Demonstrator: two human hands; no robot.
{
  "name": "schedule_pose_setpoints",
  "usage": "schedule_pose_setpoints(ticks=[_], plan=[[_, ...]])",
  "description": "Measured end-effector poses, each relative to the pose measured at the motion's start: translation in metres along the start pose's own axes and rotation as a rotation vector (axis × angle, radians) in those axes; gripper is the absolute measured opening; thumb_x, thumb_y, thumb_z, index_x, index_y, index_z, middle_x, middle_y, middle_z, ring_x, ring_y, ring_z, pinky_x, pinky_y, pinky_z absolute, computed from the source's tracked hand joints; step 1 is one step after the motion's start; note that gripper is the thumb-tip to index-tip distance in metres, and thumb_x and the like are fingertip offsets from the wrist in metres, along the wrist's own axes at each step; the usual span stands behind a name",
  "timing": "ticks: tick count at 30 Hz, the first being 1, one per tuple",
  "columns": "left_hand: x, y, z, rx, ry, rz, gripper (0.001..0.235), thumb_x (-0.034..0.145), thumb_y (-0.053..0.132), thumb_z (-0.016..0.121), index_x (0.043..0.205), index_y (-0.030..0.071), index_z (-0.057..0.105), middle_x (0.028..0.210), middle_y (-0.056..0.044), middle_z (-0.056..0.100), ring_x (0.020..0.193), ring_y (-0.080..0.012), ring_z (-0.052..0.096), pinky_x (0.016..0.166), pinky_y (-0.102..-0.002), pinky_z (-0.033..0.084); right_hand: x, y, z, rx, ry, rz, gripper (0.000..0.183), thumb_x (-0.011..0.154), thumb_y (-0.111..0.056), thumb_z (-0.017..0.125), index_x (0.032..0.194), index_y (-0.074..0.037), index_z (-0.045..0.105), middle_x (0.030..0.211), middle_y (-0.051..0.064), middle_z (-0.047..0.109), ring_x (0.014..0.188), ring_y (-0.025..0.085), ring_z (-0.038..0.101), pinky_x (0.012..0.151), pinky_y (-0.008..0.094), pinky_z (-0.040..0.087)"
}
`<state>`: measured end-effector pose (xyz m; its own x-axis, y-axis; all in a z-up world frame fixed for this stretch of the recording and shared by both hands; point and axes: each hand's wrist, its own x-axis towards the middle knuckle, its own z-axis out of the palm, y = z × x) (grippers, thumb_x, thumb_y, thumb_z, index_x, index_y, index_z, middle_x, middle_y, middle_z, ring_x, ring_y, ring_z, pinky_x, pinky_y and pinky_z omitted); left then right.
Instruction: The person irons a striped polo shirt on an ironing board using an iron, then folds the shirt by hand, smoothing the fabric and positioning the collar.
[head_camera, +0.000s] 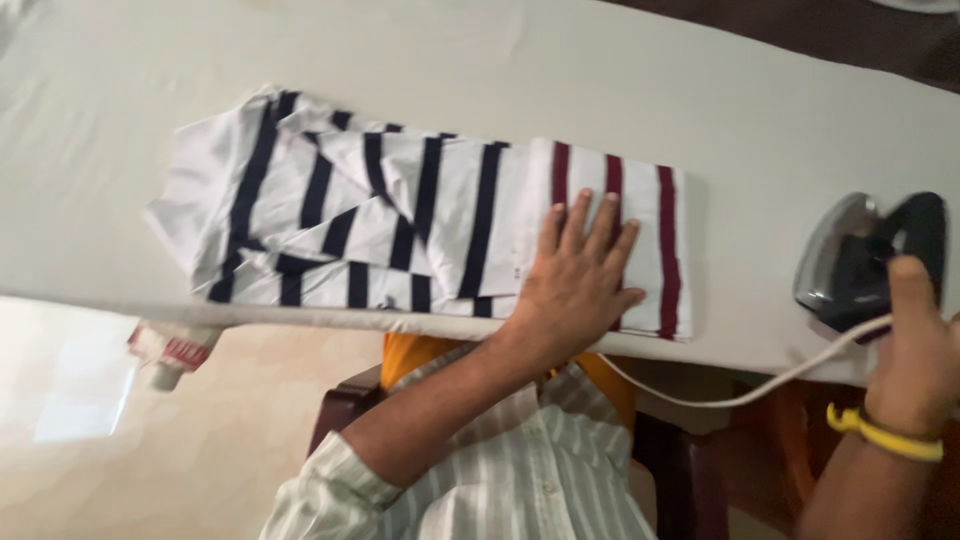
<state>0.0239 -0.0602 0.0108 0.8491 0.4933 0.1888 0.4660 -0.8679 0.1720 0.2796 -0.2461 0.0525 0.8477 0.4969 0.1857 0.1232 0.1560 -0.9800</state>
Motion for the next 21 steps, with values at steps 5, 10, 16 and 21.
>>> schedule_pose_setpoints(ticks=[5,10,16,21], plan=[[0.003,-0.003,-0.004,-0.051,-0.009,0.030,0.076,0.098,0.057,0.044,0.153,0.005,0.036,0.159,-0.027,0.029,0.151,-0.0474,0.019,0.121,-0.064,0.017,-0.035,0.026,0.044,-0.501,-0.629,0.056,0.086,0.085,-0.005,0.072,0.163,-0.001,0.035,0.144,0.018,0.055,0.123,0.023,0.060,0.091,0.037,0.058],[0.000,-0.008,-0.006,-0.169,0.105,0.096,0.071,0.093,0.048,0.060,0.147,0.005,0.046,0.153,-0.028,0.040,0.146,-0.0451,0.033,0.119,-0.063,0.029,-0.039,0.031,0.065,-0.595,-0.522,0.239,0.090,0.089,-0.005,0.072,0.167,-0.006,0.029,0.121,0.021,0.066,0.104,0.021,0.067,0.085,0.035,0.057],[0.020,0.015,-0.001,-0.388,0.046,0.150,0.060,0.096,0.055,0.052,0.140,0.016,0.060,0.124,-0.015,0.062,0.112,-0.0277,0.064,0.093,-0.046,0.057,-0.030,0.055,0.071,-0.499,-0.461,0.196,0.093,0.093,0.002,0.070,0.172,-0.009,0.023,0.104,0.020,0.061,0.092,0.024,0.064,0.073,0.039,0.052],[0.059,0.036,0.010,-0.441,0.145,0.263,0.092,0.084,0.078,0.038,0.147,0.014,0.055,0.071,-0.013,0.061,0.052,-0.0189,0.067,0.037,-0.038,0.055,-0.060,0.033,0.112,-0.169,-0.255,0.014,0.083,0.107,-0.019,0.059,0.167,-0.012,0.003,0.114,0.006,0.066,0.102,0.013,0.068,0.090,0.031,0.059]])
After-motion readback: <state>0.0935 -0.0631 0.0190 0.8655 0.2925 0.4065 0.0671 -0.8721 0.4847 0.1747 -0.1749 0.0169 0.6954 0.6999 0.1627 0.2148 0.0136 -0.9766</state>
